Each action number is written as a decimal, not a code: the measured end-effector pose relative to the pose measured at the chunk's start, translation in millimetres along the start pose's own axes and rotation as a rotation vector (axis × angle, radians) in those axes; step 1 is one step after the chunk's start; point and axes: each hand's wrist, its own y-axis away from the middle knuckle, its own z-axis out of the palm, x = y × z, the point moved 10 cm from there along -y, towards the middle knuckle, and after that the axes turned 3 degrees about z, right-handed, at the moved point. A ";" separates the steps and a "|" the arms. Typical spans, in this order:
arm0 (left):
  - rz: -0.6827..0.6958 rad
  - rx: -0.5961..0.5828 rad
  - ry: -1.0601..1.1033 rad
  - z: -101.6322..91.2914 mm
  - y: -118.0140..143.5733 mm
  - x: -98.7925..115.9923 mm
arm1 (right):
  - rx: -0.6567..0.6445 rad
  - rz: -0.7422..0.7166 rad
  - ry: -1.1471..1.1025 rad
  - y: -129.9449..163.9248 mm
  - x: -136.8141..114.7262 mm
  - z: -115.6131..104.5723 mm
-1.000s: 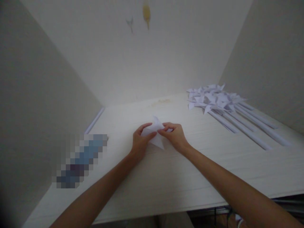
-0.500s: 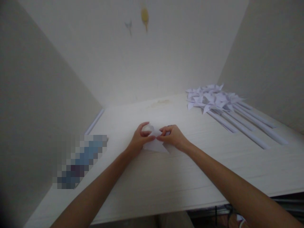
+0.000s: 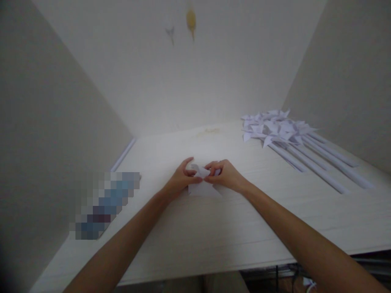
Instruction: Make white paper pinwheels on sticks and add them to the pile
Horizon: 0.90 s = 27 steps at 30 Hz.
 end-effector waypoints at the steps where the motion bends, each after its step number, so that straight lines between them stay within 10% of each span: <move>1: 0.006 0.002 -0.002 0.1 0.2 0.6 | -0.002 0.002 0.004 0.0 0.2 0.0; 19: 0.040 0.289 0.237 -27.7 -3.4 -1.4 | 0.227 -0.269 -0.106 13.8 -34.7 -20.0; 27: 0.037 0.155 0.496 -20.5 -7.8 6.4 | 0.085 -0.221 -0.170 11.8 -23.3 5.8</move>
